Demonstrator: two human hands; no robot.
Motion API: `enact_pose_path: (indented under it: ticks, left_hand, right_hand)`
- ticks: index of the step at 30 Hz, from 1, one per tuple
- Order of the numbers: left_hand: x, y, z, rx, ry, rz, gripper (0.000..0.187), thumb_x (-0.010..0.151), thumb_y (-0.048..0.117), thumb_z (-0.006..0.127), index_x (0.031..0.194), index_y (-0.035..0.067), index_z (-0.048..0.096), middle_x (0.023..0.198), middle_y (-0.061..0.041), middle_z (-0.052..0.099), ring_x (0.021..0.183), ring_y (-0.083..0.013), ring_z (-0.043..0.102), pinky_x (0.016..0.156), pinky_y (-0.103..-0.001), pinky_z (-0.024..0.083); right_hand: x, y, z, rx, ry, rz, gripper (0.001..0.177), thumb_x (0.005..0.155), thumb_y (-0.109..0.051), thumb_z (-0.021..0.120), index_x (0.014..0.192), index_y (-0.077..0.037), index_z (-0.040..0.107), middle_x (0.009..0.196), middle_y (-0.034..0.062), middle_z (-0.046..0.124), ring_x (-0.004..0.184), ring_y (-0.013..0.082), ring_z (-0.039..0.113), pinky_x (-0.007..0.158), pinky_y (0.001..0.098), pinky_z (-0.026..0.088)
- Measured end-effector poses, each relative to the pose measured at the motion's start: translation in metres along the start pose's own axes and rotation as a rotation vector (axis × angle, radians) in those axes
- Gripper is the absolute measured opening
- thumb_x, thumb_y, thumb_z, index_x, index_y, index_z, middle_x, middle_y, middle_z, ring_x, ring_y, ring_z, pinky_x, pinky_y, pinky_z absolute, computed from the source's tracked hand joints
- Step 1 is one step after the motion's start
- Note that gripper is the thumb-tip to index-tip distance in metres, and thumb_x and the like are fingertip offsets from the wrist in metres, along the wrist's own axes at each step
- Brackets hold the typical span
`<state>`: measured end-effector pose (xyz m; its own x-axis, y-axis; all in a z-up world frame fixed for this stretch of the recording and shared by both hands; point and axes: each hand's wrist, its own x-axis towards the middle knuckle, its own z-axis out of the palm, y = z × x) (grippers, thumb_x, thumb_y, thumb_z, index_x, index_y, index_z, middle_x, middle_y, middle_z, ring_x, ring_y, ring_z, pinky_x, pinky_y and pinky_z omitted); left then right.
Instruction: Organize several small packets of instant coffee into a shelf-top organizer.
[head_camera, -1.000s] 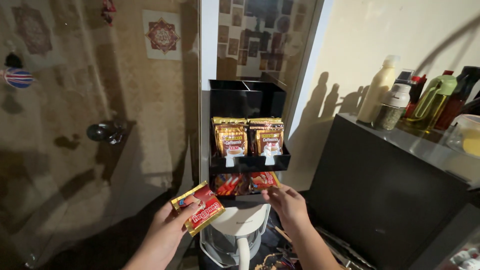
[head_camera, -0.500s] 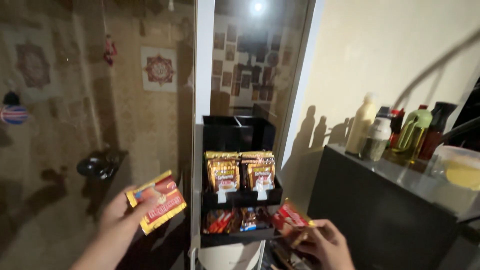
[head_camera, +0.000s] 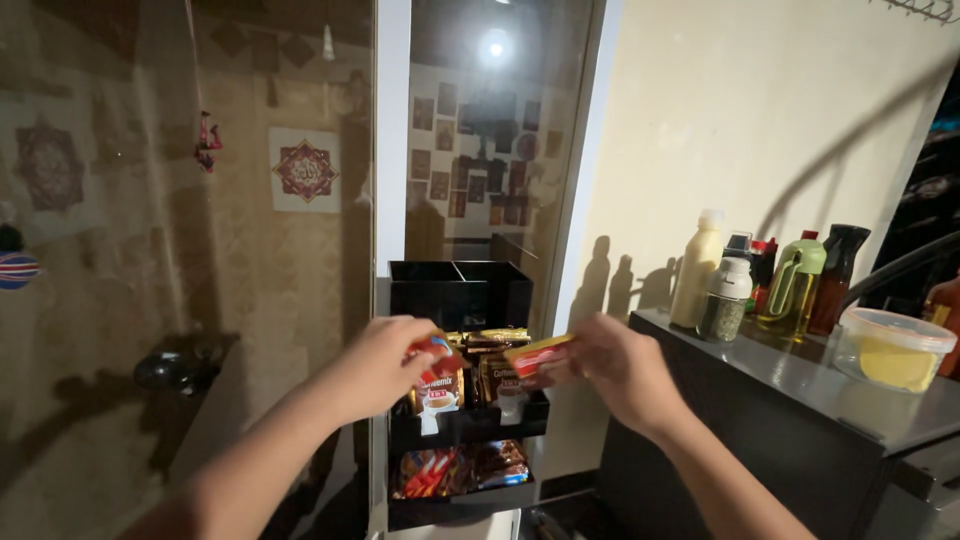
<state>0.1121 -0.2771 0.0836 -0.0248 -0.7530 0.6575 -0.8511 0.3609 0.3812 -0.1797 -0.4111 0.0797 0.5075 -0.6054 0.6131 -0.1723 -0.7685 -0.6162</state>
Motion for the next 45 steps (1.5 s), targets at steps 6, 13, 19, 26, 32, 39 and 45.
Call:
enact_pose_path:
  ticks: [6, 13, 19, 26, 32, 39, 45]
  left_hand:
    - [0.012, 0.007, 0.004, 0.026, -0.311, -0.205, 0.017, 0.092, 0.016, 0.069, 0.104, 0.003, 0.068, 0.084, -0.019, 0.073, 0.073, -0.0304, 0.076, 0.069, -0.041, 0.058]
    - [0.019, -0.013, 0.021, 0.124, -0.351, -0.172, 0.015, 0.090, 0.017, 0.071, 0.098, 0.005, 0.071, 0.086, -0.019, 0.074, 0.077, -0.0332, 0.072, 0.071, -0.043, 0.056]
    - [0.004, -0.038, 0.036, 0.027, -0.133, -0.153, 0.023, 0.089, 0.021, 0.075, 0.102, 0.005, 0.065, 0.088, -0.019, 0.072, 0.083, -0.0345, 0.069, 0.073, -0.044, 0.055]
    - [-0.012, -0.044, 0.043, -0.126, -0.003, -0.176, 0.026, 0.087, 0.015, 0.075, 0.100, 0.005, 0.054, 0.082, -0.016, 0.069, 0.075, -0.0274, 0.068, 0.069, -0.041, 0.053]
    - [-0.013, -0.040, 0.044, -0.127, -0.001, -0.217, 0.029, 0.085, 0.013, 0.077, 0.100, 0.005, 0.053, 0.081, -0.017, 0.069, 0.074, -0.0268, 0.068, 0.069, -0.040, 0.053]
    - [-0.014, -0.031, 0.045, -0.095, -0.107, -0.205, 0.031, 0.083, 0.007, 0.076, 0.104, 0.006, 0.053, 0.088, -0.015, 0.070, 0.082, -0.0285, 0.069, 0.075, -0.040, 0.054]
    - [-0.009, -0.037, 0.044, 0.020, -0.197, -0.013, 0.027, 0.076, -0.001, 0.073, 0.101, 0.004, 0.063, 0.092, -0.018, 0.071, 0.087, -0.0347, 0.070, 0.075, -0.043, 0.056]
  right_hand:
    - [0.025, -0.010, 0.024, -0.503, -0.137, -0.159, 0.015, 0.087, -0.010, 0.072, 0.101, -0.007, 0.068, 0.087, 0.0107, 0.078, 0.093, 0.0266, 0.071, 0.085, 0.0407, 0.058]
    - [0.034, -0.031, 0.029, -0.569, -0.193, -0.470, 0.035, 0.068, -0.008, 0.080, 0.101, -0.007, 0.068, 0.089, 0.0133, 0.077, 0.093, 0.0368, 0.066, 0.084, 0.0463, 0.053]
    - [0.041, 0.018, 0.036, -0.303, -0.061, -0.145, 0.015, 0.087, -0.005, 0.068, 0.102, -0.004, 0.066, 0.090, 0.0114, 0.079, 0.083, 0.0255, 0.080, 0.077, 0.0363, 0.063]
    - [0.035, 0.023, 0.044, -0.352, -0.151, 0.043, 0.020, 0.081, -0.011, 0.078, 0.092, 0.001, 0.065, 0.081, 0.0164, 0.076, 0.077, 0.0262, 0.077, 0.072, 0.0365, 0.061]
    - [0.039, 0.032, 0.045, -0.380, -0.303, 0.079, 0.023, 0.082, -0.018, 0.076, 0.097, -0.006, 0.064, 0.090, 0.0124, 0.078, 0.082, 0.0237, 0.078, 0.076, 0.0339, 0.061]
    - [0.036, 0.000, 0.055, -0.672, -0.370, -0.367, 0.038, 0.064, -0.019, 0.090, 0.096, -0.006, 0.074, 0.095, 0.0146, 0.076, 0.094, 0.0400, 0.066, 0.085, 0.0448, 0.054]
    - [0.044, -0.007, 0.054, -0.519, -0.592, -0.042, 0.039, 0.067, -0.018, 0.083, 0.103, -0.009, 0.073, 0.095, 0.0126, 0.076, 0.094, 0.0301, 0.073, 0.084, 0.0412, 0.058]
